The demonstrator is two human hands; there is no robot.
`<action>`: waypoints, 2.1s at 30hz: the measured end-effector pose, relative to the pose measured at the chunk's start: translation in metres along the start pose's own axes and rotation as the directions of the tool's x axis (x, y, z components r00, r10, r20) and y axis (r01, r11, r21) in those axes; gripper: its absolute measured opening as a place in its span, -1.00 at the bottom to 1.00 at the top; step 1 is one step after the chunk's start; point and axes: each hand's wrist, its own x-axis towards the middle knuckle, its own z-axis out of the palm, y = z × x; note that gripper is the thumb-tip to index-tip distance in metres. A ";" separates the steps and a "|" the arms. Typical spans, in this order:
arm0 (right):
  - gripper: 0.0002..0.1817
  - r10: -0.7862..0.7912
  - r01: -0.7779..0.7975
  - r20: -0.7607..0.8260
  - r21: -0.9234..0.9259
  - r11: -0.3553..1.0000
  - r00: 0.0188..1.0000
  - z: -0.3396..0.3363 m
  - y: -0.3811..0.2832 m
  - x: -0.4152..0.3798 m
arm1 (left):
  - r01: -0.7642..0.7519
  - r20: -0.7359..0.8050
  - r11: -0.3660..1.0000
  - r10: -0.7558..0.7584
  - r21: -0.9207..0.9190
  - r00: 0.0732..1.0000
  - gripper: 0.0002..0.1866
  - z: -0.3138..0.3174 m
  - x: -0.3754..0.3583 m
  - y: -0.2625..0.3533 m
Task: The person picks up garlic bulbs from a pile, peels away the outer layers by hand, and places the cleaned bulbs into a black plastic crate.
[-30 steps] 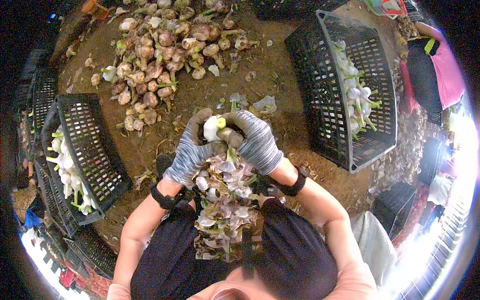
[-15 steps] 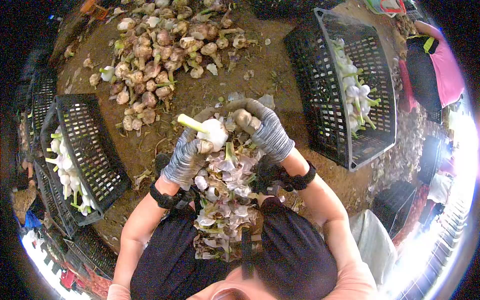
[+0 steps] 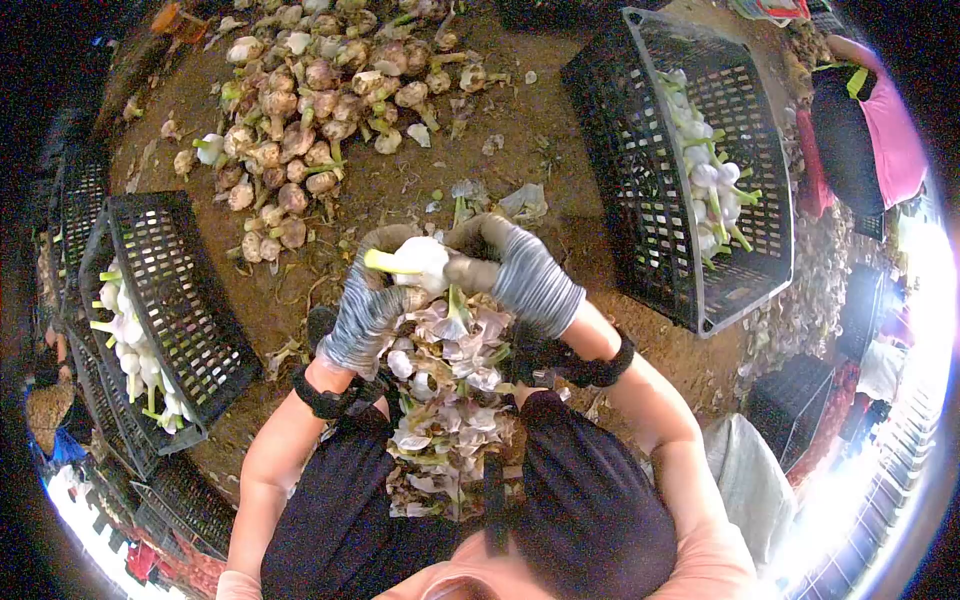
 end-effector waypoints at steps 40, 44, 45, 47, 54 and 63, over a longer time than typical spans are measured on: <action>-0.69 0.020 -0.019 0.022 -0.020 1.000 1.000 -0.009 0.018 0.014 | -0.104 -0.008 0.995 0.104 0.005 0.995 -0.68 -0.001 -0.004 0.016; -0.68 0.035 -0.029 -0.048 0.115 0.993 0.998 -0.002 0.010 0.008 | -0.175 -0.033 0.980 0.178 0.095 0.983 -0.66 0.001 -0.004 0.014; -0.65 0.031 -0.019 -0.058 0.185 0.983 0.998 0.001 0.009 0.006 | -0.244 -0.031 0.936 0.260 0.253 0.965 -0.66 -0.001 -0.003 0.009; -0.61 -0.081 0.083 -0.095 0.017 0.996 0.992 0.005 0.013 0.007 | -0.303 -0.017 0.862 0.338 0.406 0.941 -0.66 -0.001 -0.003 0.007; -0.75 0.060 -0.066 0.065 0.101 0.993 0.996 -0.010 0.020 0.014 | -0.247 -0.008 0.927 0.259 0.282 0.966 -0.70 -0.001 -0.006 0.005; -0.80 -0.202 0.171 -0.145 -0.202 0.964 0.969 0.002 0.008 0.005 | -0.308 -0.030 0.920 0.325 0.242 0.945 -0.75 0.003 -0.008 0.020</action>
